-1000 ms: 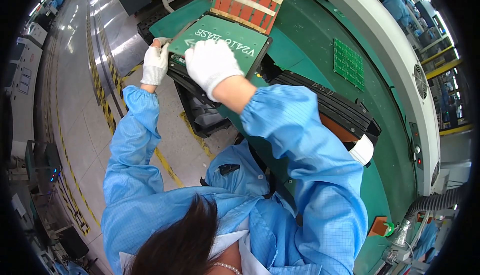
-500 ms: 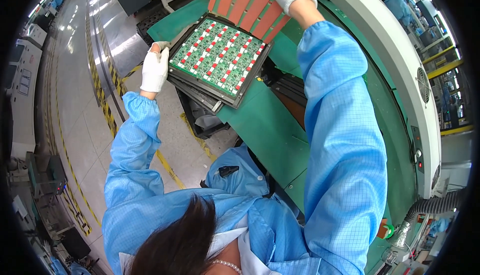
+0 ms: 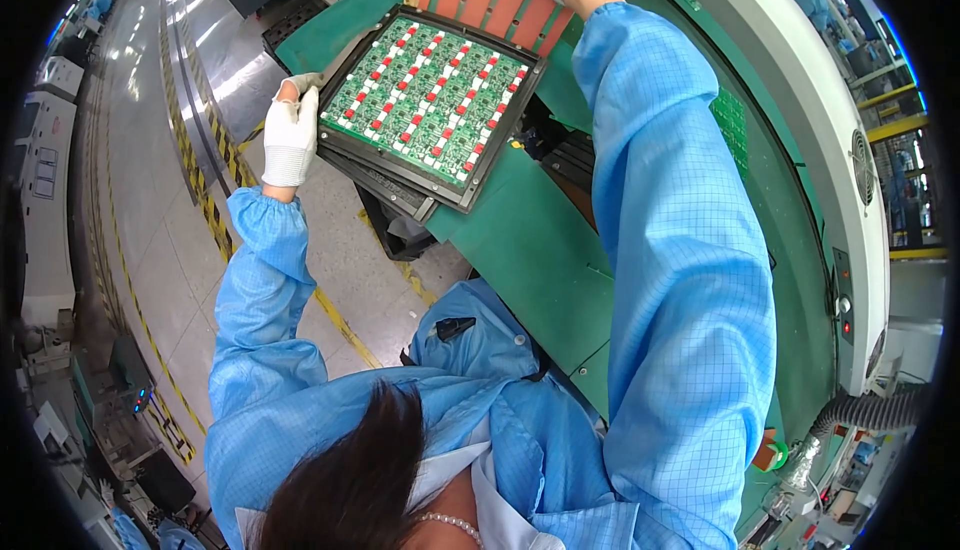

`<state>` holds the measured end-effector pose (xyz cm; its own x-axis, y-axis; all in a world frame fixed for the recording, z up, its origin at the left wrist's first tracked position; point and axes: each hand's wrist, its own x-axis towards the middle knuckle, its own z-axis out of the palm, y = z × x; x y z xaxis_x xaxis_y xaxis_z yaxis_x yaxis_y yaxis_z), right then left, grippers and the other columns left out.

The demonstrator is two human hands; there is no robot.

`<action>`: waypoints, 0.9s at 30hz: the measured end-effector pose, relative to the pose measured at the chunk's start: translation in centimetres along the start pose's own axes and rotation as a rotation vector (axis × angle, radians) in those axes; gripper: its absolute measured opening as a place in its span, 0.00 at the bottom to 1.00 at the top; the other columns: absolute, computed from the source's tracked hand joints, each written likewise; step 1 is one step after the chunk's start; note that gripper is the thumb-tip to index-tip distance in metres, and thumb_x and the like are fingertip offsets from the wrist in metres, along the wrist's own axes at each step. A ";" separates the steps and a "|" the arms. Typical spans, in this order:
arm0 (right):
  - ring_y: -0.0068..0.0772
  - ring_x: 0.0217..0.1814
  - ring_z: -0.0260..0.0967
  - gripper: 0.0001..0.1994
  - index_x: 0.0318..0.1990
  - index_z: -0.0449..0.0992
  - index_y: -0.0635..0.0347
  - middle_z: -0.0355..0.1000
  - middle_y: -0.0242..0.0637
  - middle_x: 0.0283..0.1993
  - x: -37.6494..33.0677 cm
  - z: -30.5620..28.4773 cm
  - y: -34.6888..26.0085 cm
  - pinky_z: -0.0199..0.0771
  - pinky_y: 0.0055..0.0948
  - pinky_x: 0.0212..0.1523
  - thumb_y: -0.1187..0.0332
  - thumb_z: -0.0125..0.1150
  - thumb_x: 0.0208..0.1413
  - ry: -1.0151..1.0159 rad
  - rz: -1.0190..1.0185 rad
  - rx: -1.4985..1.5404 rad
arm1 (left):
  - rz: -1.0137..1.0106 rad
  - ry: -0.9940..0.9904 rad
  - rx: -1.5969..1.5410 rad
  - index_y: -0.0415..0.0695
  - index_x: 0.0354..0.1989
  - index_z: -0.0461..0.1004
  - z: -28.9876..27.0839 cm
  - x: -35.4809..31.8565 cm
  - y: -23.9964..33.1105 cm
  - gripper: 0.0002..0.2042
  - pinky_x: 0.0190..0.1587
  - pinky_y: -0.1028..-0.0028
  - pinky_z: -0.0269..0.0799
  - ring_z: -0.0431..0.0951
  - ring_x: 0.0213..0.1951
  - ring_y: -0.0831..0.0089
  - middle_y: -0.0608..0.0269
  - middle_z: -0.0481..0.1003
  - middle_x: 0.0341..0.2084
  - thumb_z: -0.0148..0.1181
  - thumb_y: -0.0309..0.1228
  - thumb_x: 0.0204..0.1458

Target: Applying small adhesive labels to specific locations on a series of printed circuit boards at an assembly station.

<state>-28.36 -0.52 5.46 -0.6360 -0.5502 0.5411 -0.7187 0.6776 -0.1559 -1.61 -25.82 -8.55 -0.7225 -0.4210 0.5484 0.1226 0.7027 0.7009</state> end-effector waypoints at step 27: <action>0.41 0.38 0.78 0.22 0.40 0.81 0.65 0.79 0.46 0.35 -3.1 2.7 -8.6 0.77 0.36 0.43 0.56 0.65 0.41 -0.608 -0.190 0.069 | 0.695 -0.481 0.430 0.44 0.60 0.66 -1.7 -1.1 10.4 0.33 0.68 0.44 0.49 0.59 0.67 0.48 0.49 0.64 0.62 0.66 0.31 0.40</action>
<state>-20.94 -5.93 2.88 -0.5267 -0.8501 0.0021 -0.8382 0.5189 -0.1675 1.59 -19.01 -1.07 -0.7965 0.3857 0.4656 0.4394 0.8982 0.0076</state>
